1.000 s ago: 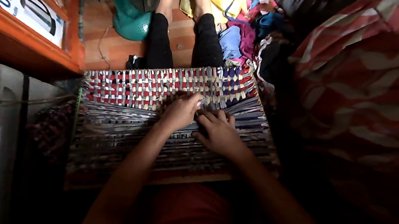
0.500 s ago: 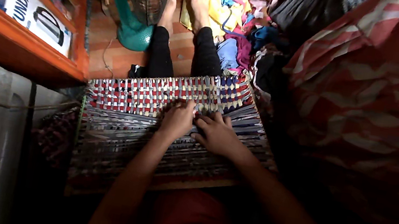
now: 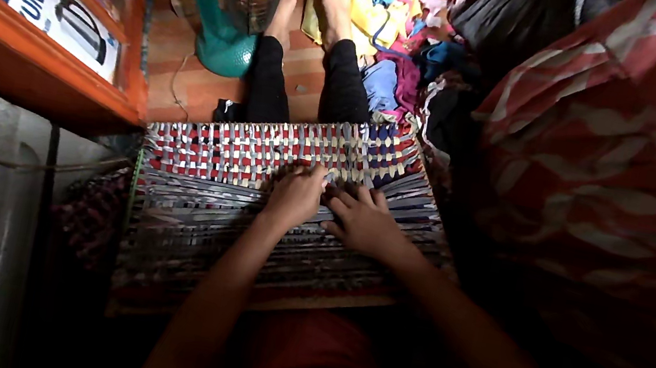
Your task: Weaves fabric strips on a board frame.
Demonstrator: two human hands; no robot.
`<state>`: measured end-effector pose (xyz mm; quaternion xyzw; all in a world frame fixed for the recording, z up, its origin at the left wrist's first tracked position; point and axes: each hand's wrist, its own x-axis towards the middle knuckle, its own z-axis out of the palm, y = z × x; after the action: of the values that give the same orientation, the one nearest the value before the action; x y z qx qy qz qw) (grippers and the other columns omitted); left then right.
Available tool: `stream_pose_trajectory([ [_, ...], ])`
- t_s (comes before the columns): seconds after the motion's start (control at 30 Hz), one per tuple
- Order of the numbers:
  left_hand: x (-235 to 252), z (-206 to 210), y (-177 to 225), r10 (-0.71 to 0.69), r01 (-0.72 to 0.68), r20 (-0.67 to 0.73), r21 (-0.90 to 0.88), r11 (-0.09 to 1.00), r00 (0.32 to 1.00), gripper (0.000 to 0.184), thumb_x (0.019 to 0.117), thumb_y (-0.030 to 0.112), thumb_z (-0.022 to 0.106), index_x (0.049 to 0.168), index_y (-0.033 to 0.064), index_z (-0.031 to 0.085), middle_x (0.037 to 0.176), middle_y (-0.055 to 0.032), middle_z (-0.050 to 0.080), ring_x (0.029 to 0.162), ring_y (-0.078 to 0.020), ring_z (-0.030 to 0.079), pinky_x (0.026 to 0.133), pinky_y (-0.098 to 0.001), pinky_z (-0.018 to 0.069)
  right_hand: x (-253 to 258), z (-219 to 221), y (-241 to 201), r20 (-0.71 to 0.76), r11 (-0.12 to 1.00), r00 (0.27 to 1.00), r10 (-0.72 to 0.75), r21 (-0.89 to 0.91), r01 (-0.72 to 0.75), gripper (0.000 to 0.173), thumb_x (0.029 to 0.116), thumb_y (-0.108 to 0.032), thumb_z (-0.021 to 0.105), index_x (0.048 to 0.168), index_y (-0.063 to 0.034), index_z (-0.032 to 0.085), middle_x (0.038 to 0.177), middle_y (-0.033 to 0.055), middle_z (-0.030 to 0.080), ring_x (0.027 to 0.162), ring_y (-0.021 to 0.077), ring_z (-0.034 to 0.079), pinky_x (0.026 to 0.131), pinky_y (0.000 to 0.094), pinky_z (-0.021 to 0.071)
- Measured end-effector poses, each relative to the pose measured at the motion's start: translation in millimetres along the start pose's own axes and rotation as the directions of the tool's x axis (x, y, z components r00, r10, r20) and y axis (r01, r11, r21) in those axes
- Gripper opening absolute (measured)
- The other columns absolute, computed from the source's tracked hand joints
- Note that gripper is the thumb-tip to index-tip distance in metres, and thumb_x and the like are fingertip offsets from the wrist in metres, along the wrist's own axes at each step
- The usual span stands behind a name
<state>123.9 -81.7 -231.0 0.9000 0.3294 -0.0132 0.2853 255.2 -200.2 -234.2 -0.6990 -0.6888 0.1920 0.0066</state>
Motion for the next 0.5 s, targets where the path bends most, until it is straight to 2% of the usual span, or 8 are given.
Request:
stream_pose_trajectory([
  [0.07,0.2,-4.1,3.5,-0.036,0.036,0.029,0.007,0.999,0.999,0.031,0.1099,0.017,0.046,0.133,0.0012,0.059,0.116,-0.0244,0.069,0.113,-0.0432,0.067,0.093,-0.0585,0.0546,-3.5,1.1,-7.2,-0.002,0.999,0.999,0.036,-0.014,-0.036,0.045,0.106,-0.045,0.053,0.136,-0.0122,0.062,0.145,0.0109,0.059,0.139,0.0388,0.047,0.11,0.0622,0.0354],
  [0.13,0.6,-5.3,7.0,-0.054,0.053,0.047,0.036,0.998,0.997,0.031,0.1103,0.018,0.046,0.133,0.0014,0.059,0.115,-0.0237,0.07,0.115,-0.0426,0.066,0.095,-0.0575,0.0537,-4.6,3.4,-10.6,-0.03,0.999,0.999,0.043,-0.008,-0.044,0.044,0.1059,-0.042,0.054,0.134,-0.0097,0.064,0.142,0.0128,0.061,0.136,0.0401,0.05,0.107,0.0628,0.0372],
  [0.3,-1.6,-2.9,12.4,-0.072,0.069,0.046,0.055,0.996,0.996,0.032,0.1109,0.022,0.046,0.132,0.0031,0.059,0.118,-0.0242,0.068,0.117,-0.043,0.065,0.095,-0.0582,0.0536,8.3,-14.5,-11.4,0.098,0.978,0.987,0.127,0.154,-0.141,0.038,0.1067,-0.035,0.052,0.129,-0.0069,0.063,0.135,0.016,0.063,0.138,0.0404,0.046,0.11,0.0627,0.0324],
  [0.37,-1.5,-5.4,10.8,-0.078,0.078,0.054,0.003,0.997,0.995,0.034,0.1112,0.021,0.045,0.136,0.0013,0.057,0.12,-0.0266,0.068,0.117,-0.0445,0.065,0.096,-0.0597,0.0529,16.1,-23.5,-9.0,0.106,0.925,0.975,0.193,0.311,-0.217,0.032,0.1064,-0.024,0.051,0.128,-0.0038,0.064,0.133,0.0202,0.064,0.136,0.0439,0.046,0.108,0.0662,0.0306],
  [0.4,-1.4,-6.9,9.2,-0.085,0.087,0.058,-0.026,0.996,0.995,0.034,0.1117,0.02,0.043,0.136,0.0002,0.056,0.12,-0.0273,0.067,0.115,-0.0448,0.066,0.096,-0.0601,0.0532,21.6,-30.5,-8.4,0.156,0.885,0.958,0.239,0.371,-0.281,0.033,0.1078,-0.021,0.047,0.13,-0.0024,0.062,0.134,0.0224,0.062,0.136,0.0452,0.046,0.11,0.0675,0.0292],
  [0.47,-1.9,-9.3,7.0,-0.109,0.114,0.072,-0.075,0.991,0.991,0.034,0.1121,0.02,0.043,0.137,-0.0009,0.053,0.117,-0.0286,0.067,0.11,-0.0458,0.068,0.093,-0.0611,0.0537,34.3,-42.1,-5.9,0.261,0.816,0.916,0.305,0.424,-0.392,0.038,0.111,-0.022,0.04,0.135,-0.0005,0.059,0.138,0.0252,0.058,0.135,0.0462,0.048,0.111,0.0683,0.03],
  [0.5,-2.0,-9.9,6.8,-0.121,0.128,0.086,-0.086,0.988,0.989,0.034,0.1123,0.02,0.042,0.138,-0.0006,0.052,0.116,-0.0286,0.067,0.11,-0.0455,0.068,0.093,-0.061,0.0536,40.5,-45.3,-4.9,0.277,0.802,0.903,0.328,0.424,-0.421,0.038,0.1117,-0.024,0.039,0.133,-0.0004,0.06,0.133,0.0269,0.061,0.13,0.0466,0.053,0.107,0.0691,0.0348],
])
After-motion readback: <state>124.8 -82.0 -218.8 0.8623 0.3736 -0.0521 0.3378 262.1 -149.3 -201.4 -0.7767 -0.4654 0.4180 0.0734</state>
